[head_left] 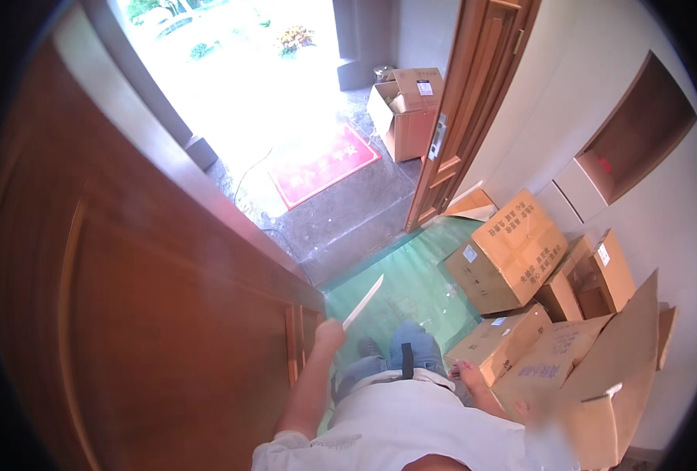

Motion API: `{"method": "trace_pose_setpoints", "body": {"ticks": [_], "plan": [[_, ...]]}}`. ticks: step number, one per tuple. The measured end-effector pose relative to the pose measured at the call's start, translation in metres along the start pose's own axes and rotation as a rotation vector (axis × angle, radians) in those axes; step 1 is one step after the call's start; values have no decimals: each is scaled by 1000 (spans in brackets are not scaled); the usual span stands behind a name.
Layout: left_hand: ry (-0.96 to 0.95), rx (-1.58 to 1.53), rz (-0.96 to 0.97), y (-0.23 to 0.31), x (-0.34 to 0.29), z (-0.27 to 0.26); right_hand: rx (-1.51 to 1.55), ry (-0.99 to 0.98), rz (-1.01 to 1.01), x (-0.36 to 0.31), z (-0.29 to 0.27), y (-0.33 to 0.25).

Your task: Measuring and marking white molding inside a house before having it cut outside with a power saw.

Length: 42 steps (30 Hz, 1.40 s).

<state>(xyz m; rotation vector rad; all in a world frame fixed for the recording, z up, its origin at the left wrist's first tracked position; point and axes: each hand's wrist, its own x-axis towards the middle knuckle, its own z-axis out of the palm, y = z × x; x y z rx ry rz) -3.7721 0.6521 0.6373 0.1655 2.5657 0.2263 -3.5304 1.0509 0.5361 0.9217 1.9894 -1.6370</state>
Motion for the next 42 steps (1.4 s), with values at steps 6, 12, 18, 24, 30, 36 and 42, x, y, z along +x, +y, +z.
{"method": "trace_pose_setpoints", "body": {"ticks": [6, 12, 18, 24, 30, 36, 42], "plan": [[25, -57, 12, -13, 143, -86, -1028, -194, -15, 74, 8, -26], [-77, -211, -231, -41, 227, -118, -830, -84, -37, 229, 20, -158], [-149, -410, -516, -90, 249, -189, -279, -207, 26, 424, 52, -370], [-9, -675, -821, -139, 315, -183, -74, -221, -133, 553, 111, -643], [-110, -937, -952, -197, 382, -123, -72, -135, -187, 632, 180, -750], [-125, -1239, -1133, -271, 499, -186, -552, -300, 109, 692, 166, -658], [13, -882, -835, -349, 638, -395, -126, -8, 414, 676, 214, -738]]}}
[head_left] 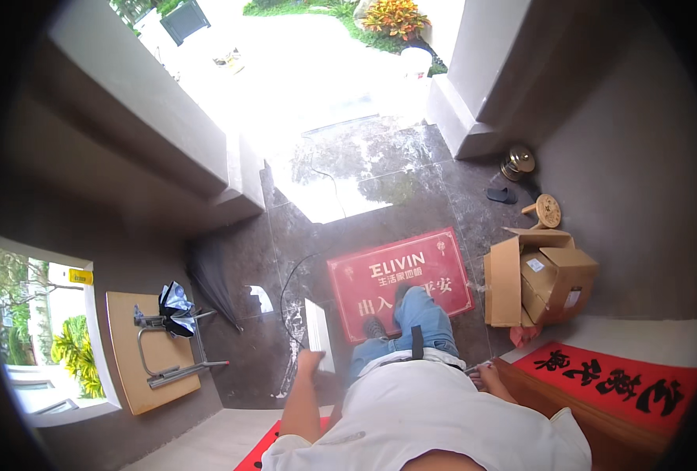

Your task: Measuring and marking white molding inside a house before having it cut outside with a power saw.

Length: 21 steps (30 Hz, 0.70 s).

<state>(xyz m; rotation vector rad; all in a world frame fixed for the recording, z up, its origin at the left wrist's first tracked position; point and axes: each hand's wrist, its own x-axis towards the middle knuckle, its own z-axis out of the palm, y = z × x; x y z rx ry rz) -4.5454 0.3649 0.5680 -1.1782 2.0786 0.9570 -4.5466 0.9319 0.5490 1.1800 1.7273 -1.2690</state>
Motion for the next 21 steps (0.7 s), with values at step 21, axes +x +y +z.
{"method": "trace_pose_setpoints", "body": {"ticks": [21], "plan": [[-142, -69, -279, 284, 144, -67, -25, -155, -599, 189, 125, -715]]}}
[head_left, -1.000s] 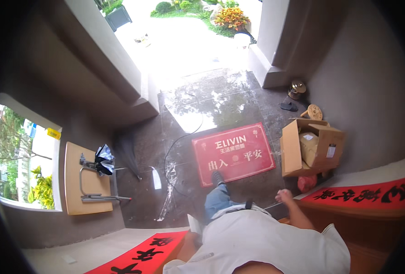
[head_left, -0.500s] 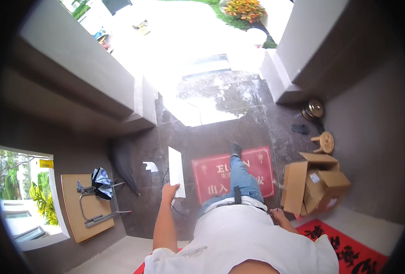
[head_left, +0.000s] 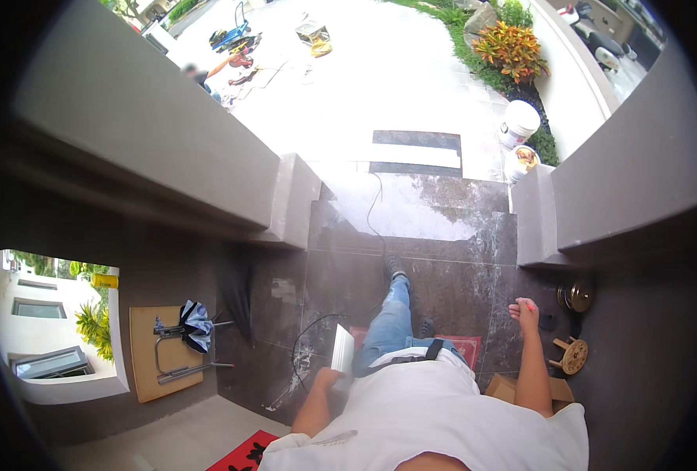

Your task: Measuring and marking white molding inside a house before having it cut outside with a power saw.

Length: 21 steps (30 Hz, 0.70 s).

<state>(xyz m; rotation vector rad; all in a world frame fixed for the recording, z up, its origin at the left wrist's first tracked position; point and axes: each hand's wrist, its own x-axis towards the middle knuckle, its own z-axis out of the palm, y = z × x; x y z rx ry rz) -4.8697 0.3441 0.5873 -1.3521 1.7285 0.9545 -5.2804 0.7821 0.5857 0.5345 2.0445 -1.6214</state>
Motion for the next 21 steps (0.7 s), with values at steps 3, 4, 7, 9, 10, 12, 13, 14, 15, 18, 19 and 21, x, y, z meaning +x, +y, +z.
{"method": "trace_pose_setpoints", "body": {"ticks": [3, 4, 7, 9, 10, 12, 13, 14, 15, 18, 19, 21], "plan": [[-54, 9, -60, 15, 35, -5, -13, 65, 107, 42, 10, 6], [-80, -67, -92, 32, 48, -10, -37, 61, 189, 53, 16, 15], [-54, -87, -89, 109, 82, -46, -202, -30, 459, 54, 24, 33], [29, -137, -22, 144, 110, -59, -341, -169, 518, 48, 44, 9], [95, -165, 47, 155, 133, -65, -398, -252, 519, 52, 53, -7], [169, -256, 172, 206, 155, -96, -370, -234, 430, 71, 62, -28], [175, -228, 224, 243, 156, -118, -322, -193, 357, 77, 62, -33], [183, -200, 275, 278, 153, -143, -324, -190, 369, 88, 66, -41], [214, -195, 303, 301, 156, -165, -249, -146, 356, 104, 75, -58], [305, -144, 399, 375, 149, -217, -204, -173, 397, 154, 78, -92], [283, -312, 414, 393, 147, -228, -258, -183, 390, 171, 84, -109], [305, -502, 410, 409, 145, -233, -317, -264, 352, 214, 84, -131]]}}
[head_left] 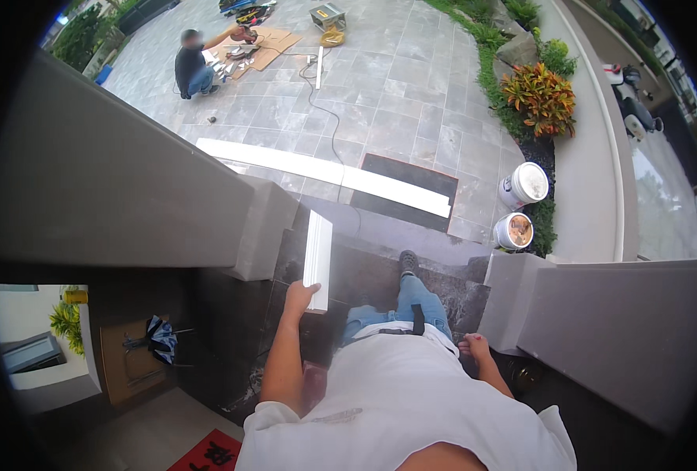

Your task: Measuring and marking white molding inside a house before having it cut outside with a power saw.

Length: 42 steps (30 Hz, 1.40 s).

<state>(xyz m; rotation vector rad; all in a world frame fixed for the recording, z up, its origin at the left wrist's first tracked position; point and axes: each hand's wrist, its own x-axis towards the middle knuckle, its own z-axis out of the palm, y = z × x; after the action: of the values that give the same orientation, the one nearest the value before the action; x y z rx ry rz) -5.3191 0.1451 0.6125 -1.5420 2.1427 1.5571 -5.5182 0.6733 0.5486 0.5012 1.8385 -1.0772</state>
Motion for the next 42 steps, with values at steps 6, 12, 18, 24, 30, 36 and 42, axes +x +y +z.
{"method": "trace_pose_setpoints", "body": {"ticks": [6, 12, 18, 24, 30, 36, 42], "plan": [[100, 241, -255, -22, -38, 48, 20, 133, -9, 85, -51, -129], [-180, 300, -695, -88, -99, 102, 78, 130, -148, 116, -64, -236], [-564, 495, -279, -239, -106, 139, -13, -2, -89, 156, -19, -282], [-80, 59, -588, -46, 36, 117, -311, -115, -87, 207, 8, -301], [65, -9, -491, -41, 201, 86, -220, -62, -64, 325, 64, -376], [221, -143, -492, 18, 256, 51, -390, -87, -182, 364, 142, -492], [49, 31, -596, -2, 302, 35, -377, -258, -359, 404, 254, -603]]}}
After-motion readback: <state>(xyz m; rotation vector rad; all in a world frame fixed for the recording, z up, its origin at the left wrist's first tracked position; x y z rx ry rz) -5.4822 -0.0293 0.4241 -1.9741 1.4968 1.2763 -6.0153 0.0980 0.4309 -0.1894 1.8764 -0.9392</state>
